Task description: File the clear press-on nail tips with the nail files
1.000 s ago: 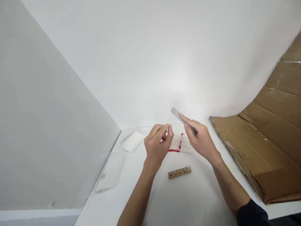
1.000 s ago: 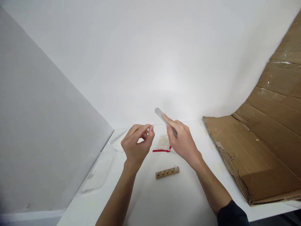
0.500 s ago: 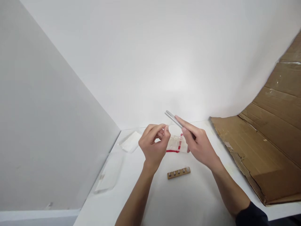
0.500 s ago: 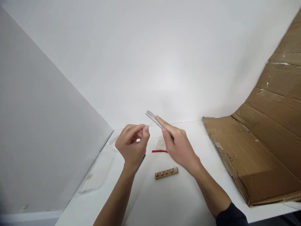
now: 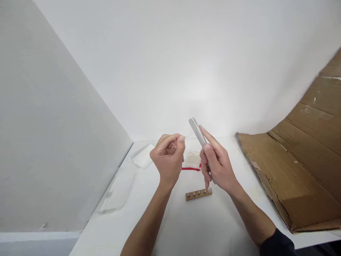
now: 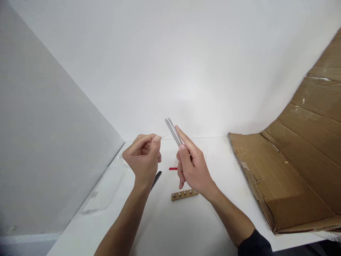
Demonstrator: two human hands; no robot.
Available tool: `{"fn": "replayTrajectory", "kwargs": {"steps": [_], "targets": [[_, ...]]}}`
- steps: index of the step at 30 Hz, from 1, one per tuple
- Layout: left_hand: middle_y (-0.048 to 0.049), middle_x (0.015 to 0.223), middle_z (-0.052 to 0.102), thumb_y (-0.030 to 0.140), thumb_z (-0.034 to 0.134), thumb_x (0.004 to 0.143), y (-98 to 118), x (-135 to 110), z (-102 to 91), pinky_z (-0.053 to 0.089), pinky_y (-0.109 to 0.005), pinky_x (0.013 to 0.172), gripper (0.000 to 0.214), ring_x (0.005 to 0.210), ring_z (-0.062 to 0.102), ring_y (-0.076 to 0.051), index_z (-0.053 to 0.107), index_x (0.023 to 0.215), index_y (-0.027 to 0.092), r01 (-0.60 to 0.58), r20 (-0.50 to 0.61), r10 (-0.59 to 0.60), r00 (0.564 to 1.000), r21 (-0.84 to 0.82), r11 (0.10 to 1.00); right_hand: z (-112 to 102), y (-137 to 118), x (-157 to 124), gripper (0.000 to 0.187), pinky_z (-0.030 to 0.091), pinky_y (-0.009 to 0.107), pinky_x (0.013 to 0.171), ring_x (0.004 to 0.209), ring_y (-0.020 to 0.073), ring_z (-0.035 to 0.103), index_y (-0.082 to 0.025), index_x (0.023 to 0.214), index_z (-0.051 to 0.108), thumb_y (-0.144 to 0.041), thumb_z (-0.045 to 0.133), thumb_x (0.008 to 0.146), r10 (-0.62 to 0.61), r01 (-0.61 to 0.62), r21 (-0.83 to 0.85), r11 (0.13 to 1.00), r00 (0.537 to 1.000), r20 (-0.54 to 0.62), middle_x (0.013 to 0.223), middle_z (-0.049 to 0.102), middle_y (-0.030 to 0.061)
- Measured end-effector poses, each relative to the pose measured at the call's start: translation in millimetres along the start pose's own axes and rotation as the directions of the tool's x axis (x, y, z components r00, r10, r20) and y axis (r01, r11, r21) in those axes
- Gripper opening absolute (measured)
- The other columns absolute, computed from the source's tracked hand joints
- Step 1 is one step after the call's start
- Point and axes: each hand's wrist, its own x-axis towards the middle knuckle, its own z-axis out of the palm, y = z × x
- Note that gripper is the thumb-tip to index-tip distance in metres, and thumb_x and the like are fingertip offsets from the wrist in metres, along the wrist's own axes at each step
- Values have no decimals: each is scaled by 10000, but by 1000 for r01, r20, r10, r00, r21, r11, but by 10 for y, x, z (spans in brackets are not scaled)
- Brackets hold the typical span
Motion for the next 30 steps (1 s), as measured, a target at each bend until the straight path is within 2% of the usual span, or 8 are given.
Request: {"fn": "replayTrajectory", "kwargs": {"steps": [5, 10, 14, 17, 20, 24, 27, 30], "targets": [[25, 688, 608, 201, 743, 939, 20, -20, 13, 371, -227, 435, 158, 514, 510, -67, 741, 781, 197, -93, -33, 96, 995, 71, 993, 48, -53, -87, 606, 527, 186, 326, 373, 30, 423, -412, 1700, 327, -519, 451, 1116, -23, 24, 70, 997, 1000, -14, 744, 393, -86], [29, 671, 597, 162, 731, 938, 61, -54, 33, 370, -226, 441, 161, 532, 512, -77, 740, 783, 205, -166, -30, 169, 985, 86, 982, 49, -70, -144, 579, 516, 206, 316, 365, 45, 418, -416, 1682, 377, -516, 445, 1116, -38, 38, 9, 999, 999, -27, 713, 394, -85], [32, 661, 586, 160, 737, 933, 88, -66, 36, 356, -230, 427, 165, 512, 503, -71, 739, 773, 199, -125, -25, 127, 992, 67, 990, 62, -85, -182, 540, 509, 237, 321, 366, 81, 416, -451, 1673, 380, -484, 401, 1135, -120, 117, -33, 993, 987, -107, 663, 409, -80], [39, 685, 603, 166, 743, 934, 91, -53, 22, 315, -231, 379, 160, 439, 472, -42, 742, 775, 190, -58, -21, 59, 998, 18, 998, 85, -73, -188, 540, 506, 226, 326, 372, 72, 427, -436, 1673, 388, -474, 418, 1135, -102, 99, -47, 994, 991, -86, 668, 412, -80], [54, 690, 600, 155, 735, 940, 97, -35, 8, 302, -230, 357, 172, 378, 432, -18, 739, 771, 184, -16, -32, 15, 999, -30, 999, 104, -37, -187, 572, 496, 232, 321, 370, 82, 414, -433, 1707, 303, -462, 387, 1142, -158, 153, -50, 987, 980, -119, 660, 419, -78], [48, 694, 616, 158, 750, 935, 141, -25, -4, 319, -227, 365, 154, 390, 448, -22, 755, 783, 185, -64, -59, 61, 996, -41, 997, 129, 0, -185, 558, 515, 222, 326, 373, 74, 424, -441, 1690, 347, -456, 417, 1137, -91, 90, -25, 996, 995, -27, 664, 390, -83], [38, 661, 608, 205, 766, 943, 181, -30, -18, 347, -228, 392, 163, 448, 482, -51, 755, 780, 193, -112, -83, 109, 991, -34, 993, 156, -3, -202, 564, 531, 216, 350, 379, 64, 422, -446, 1698, 319, -454, 409, 1141, -92, 92, -5, 996, 994, -58, 682, 423, -80], [29, 654, 609, 242, 774, 951, 207, -37, -33, 357, -230, 407, 175, 482, 494, -66, 754, 783, 198, -155, -88, 152, 984, -25, 988, 176, -39, -233, 561, 536, 213, 352, 381, 61, 433, -455, 1692, 330, -455, 420, 1138, -71, 72, 7, 997, 997, -27, 698, 443, -78]]}}
